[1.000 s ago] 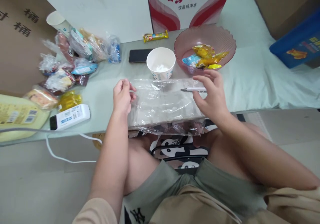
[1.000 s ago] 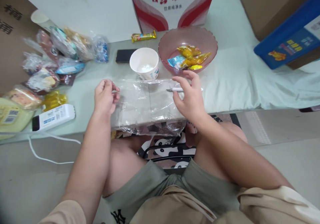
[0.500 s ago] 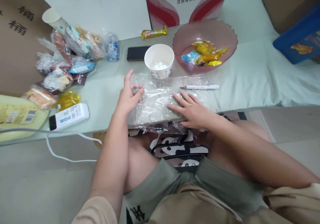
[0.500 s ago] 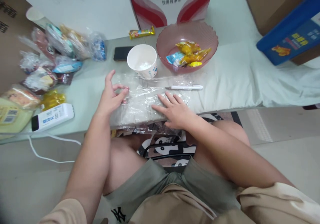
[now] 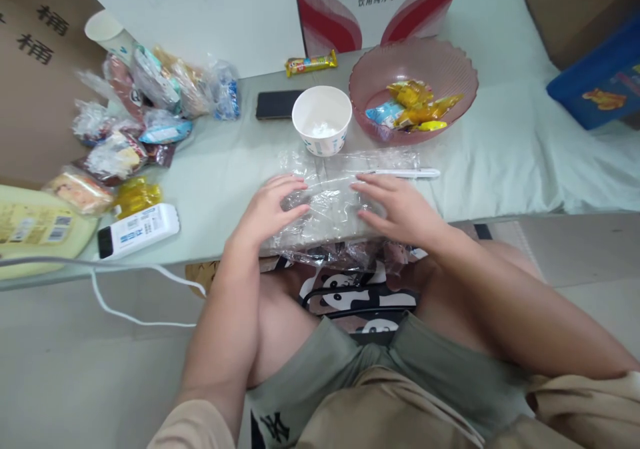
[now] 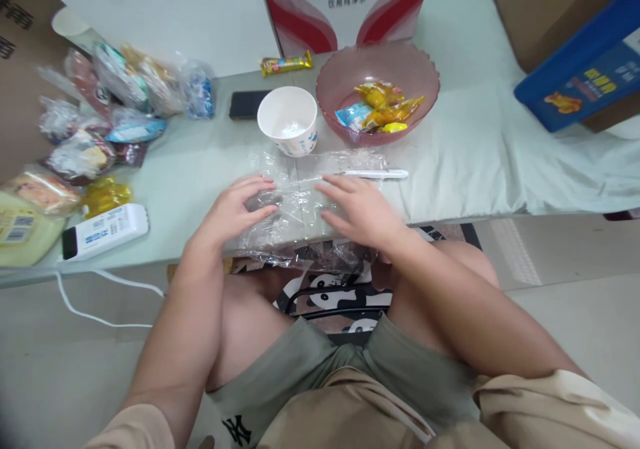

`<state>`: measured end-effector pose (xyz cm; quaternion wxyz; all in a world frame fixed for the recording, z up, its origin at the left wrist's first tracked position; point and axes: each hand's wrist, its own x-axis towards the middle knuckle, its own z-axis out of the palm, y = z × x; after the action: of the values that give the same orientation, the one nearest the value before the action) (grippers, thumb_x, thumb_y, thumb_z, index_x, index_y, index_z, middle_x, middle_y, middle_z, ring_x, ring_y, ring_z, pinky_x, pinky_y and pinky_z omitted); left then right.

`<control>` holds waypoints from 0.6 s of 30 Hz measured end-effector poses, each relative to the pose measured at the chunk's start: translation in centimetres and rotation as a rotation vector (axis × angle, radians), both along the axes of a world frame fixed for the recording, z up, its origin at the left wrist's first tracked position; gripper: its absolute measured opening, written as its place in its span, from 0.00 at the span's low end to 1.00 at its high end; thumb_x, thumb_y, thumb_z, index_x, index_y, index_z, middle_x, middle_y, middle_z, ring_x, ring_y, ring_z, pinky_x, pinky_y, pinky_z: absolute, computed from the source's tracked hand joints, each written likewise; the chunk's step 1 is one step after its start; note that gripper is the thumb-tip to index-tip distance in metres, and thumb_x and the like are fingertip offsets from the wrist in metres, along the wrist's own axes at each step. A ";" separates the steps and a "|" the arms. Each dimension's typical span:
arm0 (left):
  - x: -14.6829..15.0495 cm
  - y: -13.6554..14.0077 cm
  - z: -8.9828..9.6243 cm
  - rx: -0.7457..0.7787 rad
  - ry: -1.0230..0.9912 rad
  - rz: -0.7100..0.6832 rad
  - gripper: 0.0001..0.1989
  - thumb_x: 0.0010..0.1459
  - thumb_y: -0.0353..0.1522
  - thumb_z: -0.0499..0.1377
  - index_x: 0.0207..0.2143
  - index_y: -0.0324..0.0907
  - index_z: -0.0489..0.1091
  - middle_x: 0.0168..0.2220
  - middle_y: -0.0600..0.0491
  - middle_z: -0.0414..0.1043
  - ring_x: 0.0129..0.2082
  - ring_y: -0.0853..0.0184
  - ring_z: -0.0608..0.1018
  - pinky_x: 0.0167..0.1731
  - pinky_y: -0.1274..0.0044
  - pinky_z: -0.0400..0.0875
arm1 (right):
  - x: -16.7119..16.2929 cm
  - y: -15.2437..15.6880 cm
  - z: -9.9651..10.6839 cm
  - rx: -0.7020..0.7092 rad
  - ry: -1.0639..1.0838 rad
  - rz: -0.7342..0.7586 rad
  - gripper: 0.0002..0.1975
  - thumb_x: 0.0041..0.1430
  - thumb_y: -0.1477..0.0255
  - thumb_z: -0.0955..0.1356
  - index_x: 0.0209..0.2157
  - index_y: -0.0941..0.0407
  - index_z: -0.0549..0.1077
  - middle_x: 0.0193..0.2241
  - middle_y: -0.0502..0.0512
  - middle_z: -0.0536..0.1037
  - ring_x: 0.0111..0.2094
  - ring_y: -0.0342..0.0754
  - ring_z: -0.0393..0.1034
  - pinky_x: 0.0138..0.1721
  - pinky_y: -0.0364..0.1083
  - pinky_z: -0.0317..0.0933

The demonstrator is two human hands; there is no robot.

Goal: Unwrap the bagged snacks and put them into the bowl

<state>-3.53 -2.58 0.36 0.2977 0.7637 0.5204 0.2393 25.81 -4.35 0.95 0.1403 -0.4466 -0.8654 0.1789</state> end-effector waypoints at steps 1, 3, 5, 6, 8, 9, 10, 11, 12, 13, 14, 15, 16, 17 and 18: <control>-0.2 0.1 -0.2 -0.009 0.009 0.005 0.17 0.53 0.39 0.68 0.46 0.47 0.78 0.54 0.48 0.78 0.62 0.54 0.73 0.66 0.56 0.60 | 0.3 0.4 0.1 0.025 0.033 -0.059 0.24 0.67 0.65 0.63 0.62 0.54 0.71 0.62 0.63 0.73 0.61 0.62 0.68 0.62 0.63 0.62; -0.7 0.3 -0.5 -0.026 0.024 -0.005 0.19 0.54 0.41 0.68 0.48 0.47 0.78 0.57 0.48 0.77 0.64 0.53 0.70 0.67 0.55 0.59 | 1.0 0.9 0.2 0.050 0.046 -0.138 0.21 0.66 0.68 0.64 0.58 0.55 0.75 0.53 0.63 0.79 0.54 0.63 0.74 0.57 0.64 0.66; -1.1 0.4 -0.7 -0.051 0.056 -0.040 0.21 0.53 0.43 0.69 0.49 0.48 0.78 0.59 0.48 0.75 0.66 0.52 0.68 0.67 0.54 0.58 | 1.6 1.0 0.4 0.054 0.027 -0.139 0.20 0.64 0.68 0.66 0.56 0.54 0.76 0.50 0.62 0.81 0.52 0.64 0.75 0.54 0.64 0.67; -1.2 0.5 -0.7 -0.062 0.076 -0.049 0.21 0.53 0.43 0.68 0.49 0.48 0.78 0.60 0.48 0.75 0.67 0.51 0.67 0.68 0.54 0.58 | 1.8 0.9 0.5 0.054 0.021 -0.119 0.20 0.63 0.67 0.66 0.56 0.55 0.76 0.51 0.62 0.81 0.52 0.64 0.75 0.55 0.64 0.67; -1.4 0.4 -0.7 -0.076 0.122 -0.039 0.22 0.55 0.43 0.67 0.51 0.48 0.78 0.62 0.48 0.72 0.68 0.51 0.66 0.68 0.54 0.57 | 2.2 0.4 0.6 0.058 0.015 -0.073 0.22 0.63 0.66 0.67 0.57 0.56 0.75 0.55 0.63 0.79 0.55 0.63 0.73 0.57 0.62 0.66; -1.4 0.3 -0.7 -0.081 0.145 -0.023 0.22 0.56 0.43 0.66 0.53 0.48 0.77 0.64 0.47 0.70 0.68 0.51 0.66 0.68 0.54 0.57 | 2.3 0.0 0.6 0.057 0.005 -0.053 0.24 0.63 0.65 0.67 0.58 0.56 0.74 0.56 0.63 0.78 0.57 0.63 0.72 0.59 0.62 0.65; -1.5 0.3 -0.6 -0.089 0.169 -0.006 0.24 0.56 0.42 0.66 0.54 0.47 0.76 0.66 0.46 0.68 0.68 0.50 0.65 0.68 0.54 0.57 | 2.4 -0.3 0.5 0.054 -0.015 -0.035 0.25 0.62 0.65 0.68 0.59 0.56 0.73 0.58 0.63 0.76 0.59 0.63 0.71 0.60 0.62 0.64; -1.5 0.2 -0.6 -0.098 0.194 0.007 0.25 0.56 0.42 0.66 0.56 0.47 0.75 0.67 0.46 0.65 0.69 0.50 0.63 0.69 0.54 0.56 | 2.4 -0.5 0.4 0.049 -0.044 -0.021 0.26 0.62 0.65 0.68 0.60 0.56 0.72 0.59 0.63 0.75 0.61 0.63 0.69 0.61 0.63 0.62; -1.6 0.1 -0.5 -0.108 0.216 0.015 0.27 0.56 0.42 0.66 0.58 0.46 0.73 0.69 0.45 0.62 0.71 0.49 0.61 0.69 0.54 0.55 | 2.4 -0.7 0.3 0.045 -0.079 -0.011 0.27 0.62 0.65 0.69 0.61 0.56 0.71 0.61 0.63 0.74 0.62 0.64 0.68 0.62 0.64 0.61; -1.6 0.1 -0.5 -0.118 0.235 0.018 0.29 0.55 0.42 0.67 0.59 0.46 0.72 0.70 0.45 0.59 0.72 0.48 0.59 0.69 0.54 0.54 | 2.3 -0.8 0.2 0.042 -0.114 -0.007 0.27 0.61 0.66 0.69 0.61 0.56 0.71 0.61 0.63 0.73 0.62 0.64 0.68 0.62 0.64 0.61; -1.7 0.0 -0.4 -0.124 0.247 0.018 0.31 0.54 0.43 0.68 0.60 0.47 0.72 0.71 0.45 0.58 0.73 0.48 0.56 0.70 0.54 0.53 | 2.2 -0.7 0.1 0.040 -0.143 -0.008 0.26 0.62 0.66 0.68 0.61 0.56 0.71 0.61 0.62 0.74 0.62 0.64 0.68 0.62 0.64 0.61; -1.8 0.0 -0.4 -0.125 0.250 0.016 0.33 0.53 0.43 0.68 0.60 0.47 0.71 0.71 0.45 0.57 0.73 0.48 0.55 0.70 0.54 0.52 | 2.0 -0.6 0.1 0.037 -0.162 -0.015 0.25 0.63 0.66 0.67 0.61 0.56 0.71 0.60 0.62 0.74 0.61 0.64 0.68 0.61 0.64 0.62; -2.0 0.0 -0.3 -0.123 0.241 0.014 0.34 0.52 0.44 0.69 0.60 0.47 0.71 0.71 0.45 0.58 0.73 0.48 0.55 0.70 0.54 0.51 | 1.9 -0.5 0.1 0.032 -0.170 -0.029 0.24 0.64 0.65 0.66 0.60 0.56 0.72 0.59 0.63 0.76 0.60 0.63 0.70 0.60 0.63 0.63; -2.1 0.0 -0.3 -0.116 0.219 0.017 0.33 0.52 0.44 0.69 0.60 0.46 0.71 0.70 0.45 0.59 0.72 0.49 0.57 0.70 0.55 0.52 | 1.8 -0.3 0.1 0.025 -0.170 -0.049 0.23 0.66 0.65 0.64 0.59 0.57 0.72 0.57 0.63 0.77 0.58 0.63 0.71 0.59 0.62 0.64; -2.3 0.0 -0.3 -0.105 0.188 0.026 0.32 0.53 0.45 0.68 0.59 0.46 0.72 0.69 0.45 0.62 0.71 0.50 0.60 0.70 0.55 0.53 | 1.8 -0.1 0.1 0.020 -0.166 -0.070 0.23 0.67 0.64 0.63 0.59 0.57 0.73 0.56 0.63 0.78 0.57 0.62 0.72 0.57 0.62 0.65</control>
<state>-5.80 -2.61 0.10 0.2838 0.7595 0.5677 0.1427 27.61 -4.46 1.02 0.0785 -0.4886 -0.8596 0.1277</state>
